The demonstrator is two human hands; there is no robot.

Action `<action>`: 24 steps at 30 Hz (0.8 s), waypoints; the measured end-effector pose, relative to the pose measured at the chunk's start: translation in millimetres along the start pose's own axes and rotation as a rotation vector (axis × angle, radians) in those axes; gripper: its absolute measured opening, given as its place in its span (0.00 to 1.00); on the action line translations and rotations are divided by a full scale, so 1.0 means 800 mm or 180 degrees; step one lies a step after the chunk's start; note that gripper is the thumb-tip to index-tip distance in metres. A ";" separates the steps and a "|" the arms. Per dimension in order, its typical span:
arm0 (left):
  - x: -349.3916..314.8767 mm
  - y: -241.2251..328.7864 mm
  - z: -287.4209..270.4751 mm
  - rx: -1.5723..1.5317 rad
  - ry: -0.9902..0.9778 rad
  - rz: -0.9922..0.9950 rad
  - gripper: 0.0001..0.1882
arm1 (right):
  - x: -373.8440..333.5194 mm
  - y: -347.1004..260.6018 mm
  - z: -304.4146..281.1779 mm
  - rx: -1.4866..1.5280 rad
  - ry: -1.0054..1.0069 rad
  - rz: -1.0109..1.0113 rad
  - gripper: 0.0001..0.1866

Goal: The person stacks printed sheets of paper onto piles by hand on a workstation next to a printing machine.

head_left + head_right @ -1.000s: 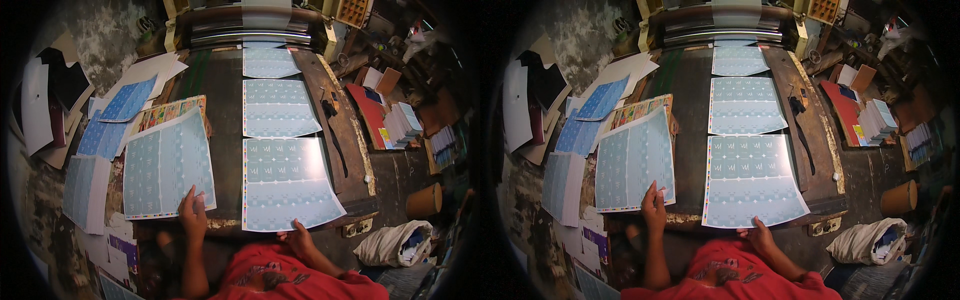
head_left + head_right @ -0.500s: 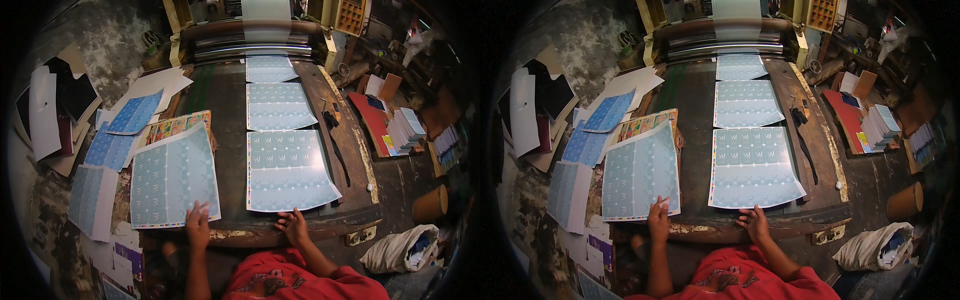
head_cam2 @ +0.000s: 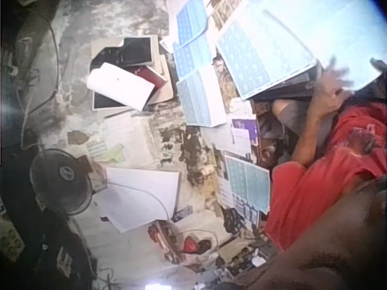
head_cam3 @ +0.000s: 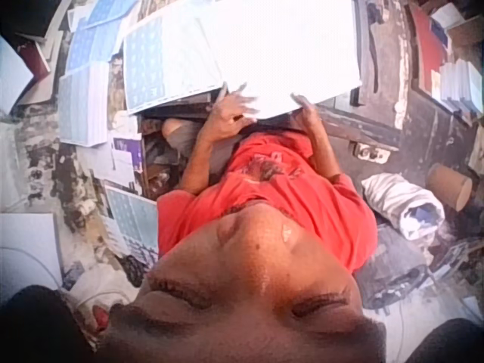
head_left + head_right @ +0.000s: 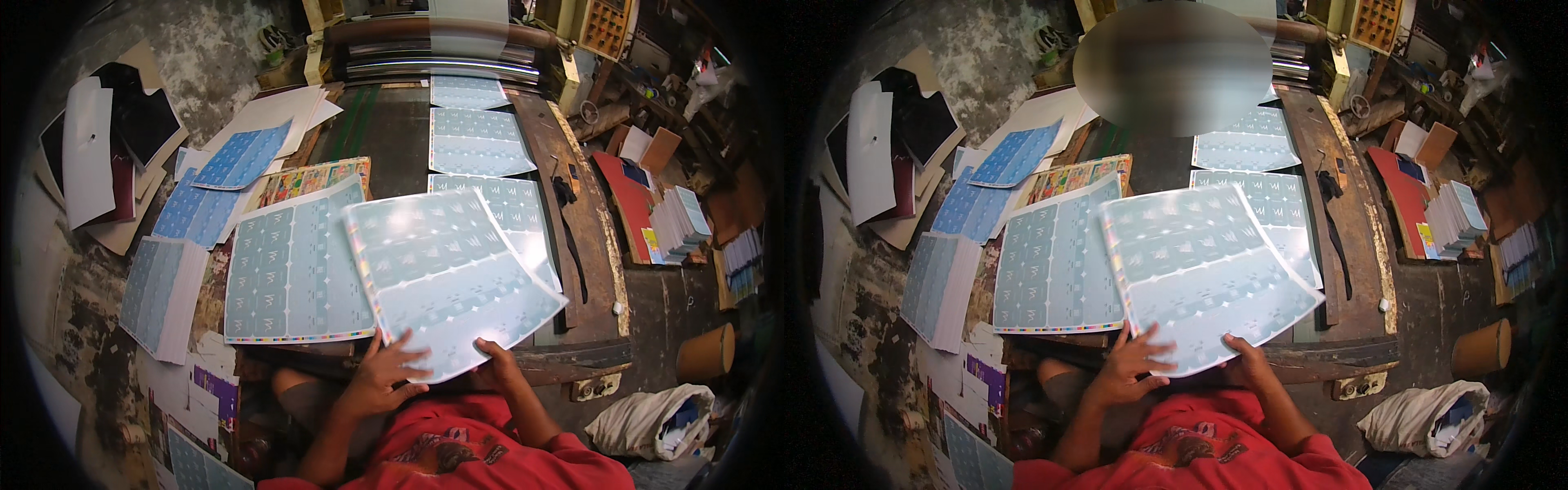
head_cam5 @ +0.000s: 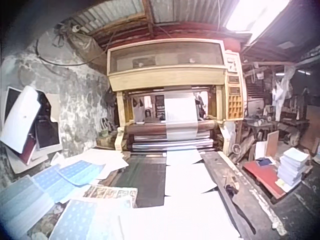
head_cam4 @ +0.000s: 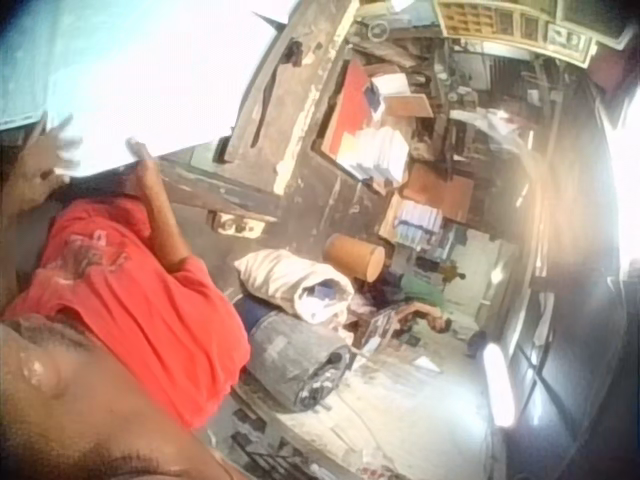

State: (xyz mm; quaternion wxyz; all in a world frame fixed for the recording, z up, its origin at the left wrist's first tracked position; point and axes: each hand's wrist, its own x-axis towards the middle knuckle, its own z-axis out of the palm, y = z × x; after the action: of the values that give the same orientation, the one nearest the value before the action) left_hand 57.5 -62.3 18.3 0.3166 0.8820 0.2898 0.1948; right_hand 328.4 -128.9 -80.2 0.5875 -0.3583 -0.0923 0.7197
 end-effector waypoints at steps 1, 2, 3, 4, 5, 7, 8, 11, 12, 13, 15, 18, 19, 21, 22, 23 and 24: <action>0.005 0.000 -0.005 0.0228 0.0131 -0.0147 0.31 | 0.000 0.001 -0.008 -0.0038 0.0022 0.0029 0.25; 0.009 -0.001 -0.010 0.0457 0.0263 -0.0296 0.39 | 0.000 0.004 -0.014 -0.0075 0.0042 0.0061 0.23; 0.006 -0.026 -0.017 0.0940 0.0249 -0.0461 0.57 | -0.008 0.004 0.003 -0.0012 0.0466 0.0000 0.21; 0.013 -0.036 -0.029 0.1172 0.0453 -0.0722 0.61 | -0.010 0.008 -0.006 -0.0052 0.0503 0.0041 0.21; 0.014 -0.053 -0.035 0.1418 0.0513 -0.0907 0.61 | -0.014 0.017 -0.023 -0.0091 0.0540 0.0082 0.21; 0.005 -0.062 -0.040 0.1689 0.0531 -0.1154 0.62 | -0.024 0.033 -0.038 -0.0243 0.0613 0.0239 0.21; -0.001 -0.061 -0.038 0.1707 0.0514 -0.1164 0.62 | -0.029 0.041 -0.042 -0.0357 0.0677 0.0319 0.21; -0.006 -0.053 -0.028 0.1669 0.0544 -0.1078 0.59 | -0.044 0.054 -0.042 -0.0413 0.0830 0.0411 0.21; 0.000 -0.054 -0.024 0.1634 0.0614 -0.1047 0.56 | -0.053 0.052 -0.042 -0.0385 0.0911 0.0370 0.21; 0.006 -0.057 -0.022 0.1598 0.0670 -0.0996 0.54 | -0.060 0.050 -0.038 -0.0368 0.0994 0.0293 0.22; 0.015 -0.067 -0.014 0.1446 0.0796 -0.0807 0.48 | -0.064 0.058 -0.048 -0.0325 0.1002 0.0339 0.22; -0.003 -0.077 -0.028 0.1110 0.0786 -0.0878 0.39 | -0.072 0.072 -0.035 -0.0259 0.1046 0.0322 0.22; -0.007 -0.085 -0.031 0.1152 0.0768 -0.0832 0.37 | -0.067 0.073 -0.032 -0.0312 0.0960 0.0361 0.22; -0.016 -0.103 -0.029 0.1224 0.0737 -0.0737 0.35 | -0.059 0.081 -0.044 -0.0394 0.0775 0.0326 0.23; -0.010 -0.109 -0.027 0.1255 0.0836 -0.0680 0.34 | -0.052 0.075 -0.051 -0.0519 0.0621 0.0211 0.23; -0.007 -0.102 -0.026 0.1065 0.0803 -0.0756 0.34 | -0.063 0.067 -0.043 -0.0498 0.0725 0.0148 0.23; -0.004 -0.087 -0.033 0.0933 0.0753 -0.0866 0.34 | -0.075 0.059 -0.025 -0.0447 0.0783 0.0115 0.24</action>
State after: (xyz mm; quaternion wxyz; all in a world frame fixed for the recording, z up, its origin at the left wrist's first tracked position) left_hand 14.1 -8.6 -9.8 0.1723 0.8424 0.4662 0.2082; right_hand 307.1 -203.0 -97.0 0.5548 -0.4857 -0.0632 0.6725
